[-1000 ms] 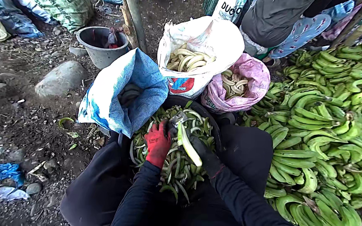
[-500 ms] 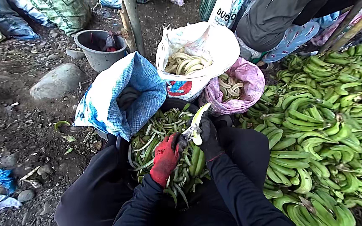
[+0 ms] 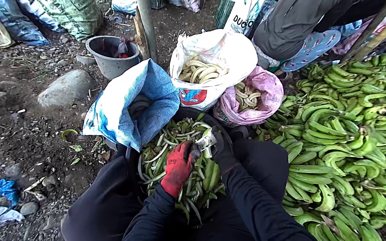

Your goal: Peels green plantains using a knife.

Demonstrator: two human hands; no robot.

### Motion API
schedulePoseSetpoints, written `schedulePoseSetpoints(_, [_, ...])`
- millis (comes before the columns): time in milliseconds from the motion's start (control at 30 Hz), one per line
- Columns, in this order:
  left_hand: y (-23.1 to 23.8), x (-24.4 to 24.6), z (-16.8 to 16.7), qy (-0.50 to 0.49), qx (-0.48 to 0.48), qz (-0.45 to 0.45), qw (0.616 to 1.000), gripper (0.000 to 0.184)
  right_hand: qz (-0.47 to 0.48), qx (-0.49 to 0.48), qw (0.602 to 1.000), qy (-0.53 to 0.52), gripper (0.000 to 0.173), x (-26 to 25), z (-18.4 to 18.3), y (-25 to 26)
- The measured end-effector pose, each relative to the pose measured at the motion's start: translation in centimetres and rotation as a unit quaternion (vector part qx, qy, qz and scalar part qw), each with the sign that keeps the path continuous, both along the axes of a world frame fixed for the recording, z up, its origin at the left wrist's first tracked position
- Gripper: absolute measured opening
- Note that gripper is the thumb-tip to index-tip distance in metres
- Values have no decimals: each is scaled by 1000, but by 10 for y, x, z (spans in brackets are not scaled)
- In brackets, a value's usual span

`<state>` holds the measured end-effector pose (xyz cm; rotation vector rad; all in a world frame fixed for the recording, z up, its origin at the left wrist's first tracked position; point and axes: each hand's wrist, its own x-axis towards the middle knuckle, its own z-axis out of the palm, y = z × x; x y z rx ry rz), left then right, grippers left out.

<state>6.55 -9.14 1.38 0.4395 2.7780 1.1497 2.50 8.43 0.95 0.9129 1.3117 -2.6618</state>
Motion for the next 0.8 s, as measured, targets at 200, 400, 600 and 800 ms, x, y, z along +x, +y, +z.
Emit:
schedulePoseSetpoints(200, [5, 10, -9, 161, -37, 29, 986, 53, -94, -64, 993, -19, 42, -16, 12, -1])
schedulePoseSetpoints(400, [2, 5, -7, 147, -67, 35, 986, 47, -49, 25, 998, 20, 38, -5, 3, -10])
schedulePoseSetpoints(600, [-17, -33, -6, -4, -84, 43, 996, 50, 191, 241, 950, 51, 42, 24, -1, -27])
schedulePoseSetpoints(800, [-31, -49, -10, -132, -171, 66, 974, 49, 487, 235, 835, 102, 58, 35, 2, -2])
